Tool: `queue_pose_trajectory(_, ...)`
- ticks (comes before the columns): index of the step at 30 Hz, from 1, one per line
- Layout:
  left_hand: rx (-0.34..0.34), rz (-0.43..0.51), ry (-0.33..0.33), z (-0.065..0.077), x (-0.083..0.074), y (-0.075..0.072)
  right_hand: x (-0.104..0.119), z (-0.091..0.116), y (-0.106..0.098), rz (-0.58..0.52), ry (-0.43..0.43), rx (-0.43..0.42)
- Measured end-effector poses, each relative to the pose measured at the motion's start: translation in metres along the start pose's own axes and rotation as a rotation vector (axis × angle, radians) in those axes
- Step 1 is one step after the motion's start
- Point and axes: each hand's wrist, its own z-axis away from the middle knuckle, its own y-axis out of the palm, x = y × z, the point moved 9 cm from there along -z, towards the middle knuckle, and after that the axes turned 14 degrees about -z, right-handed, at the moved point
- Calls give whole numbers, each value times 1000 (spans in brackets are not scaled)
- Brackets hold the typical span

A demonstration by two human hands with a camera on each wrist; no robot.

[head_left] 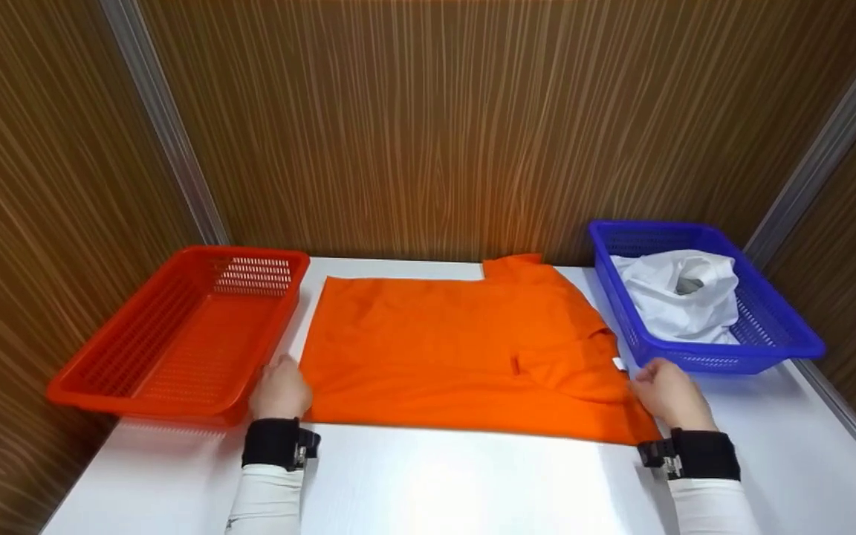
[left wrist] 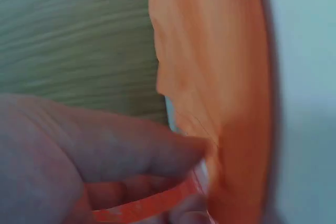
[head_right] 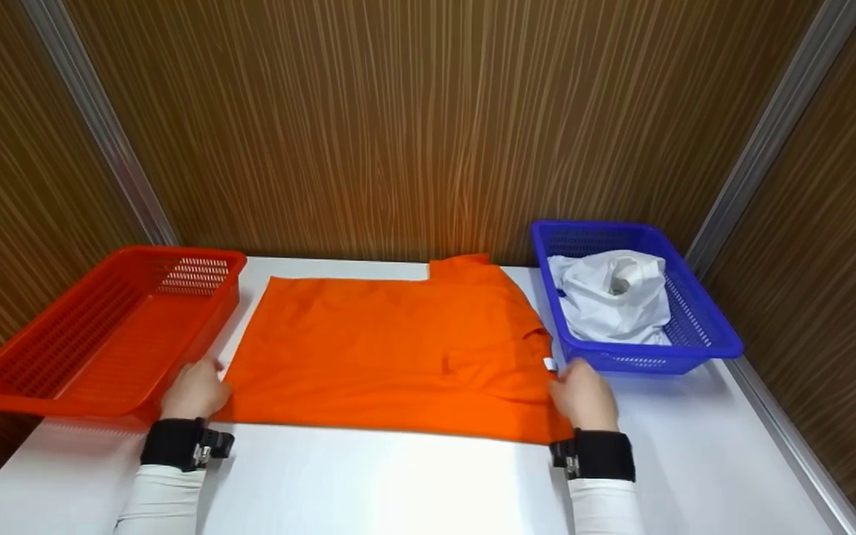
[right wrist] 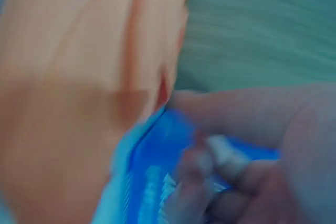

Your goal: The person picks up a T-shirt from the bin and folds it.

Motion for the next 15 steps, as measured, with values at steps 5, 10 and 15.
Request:
queue_pose_trajectory(5, -48, 45, 118, 0, -30, 7, 40, 1, 28, -52, -229, -41)
queue_pose_trajectory(10, 16, 17, 144, -3, -28, 27, 45, 4, 61, 66, -246, 99)
queue_pose_trajectory(15, 11, 48, 177, -7, -23, 31, 45, 5, 64, 158, -249, 114)
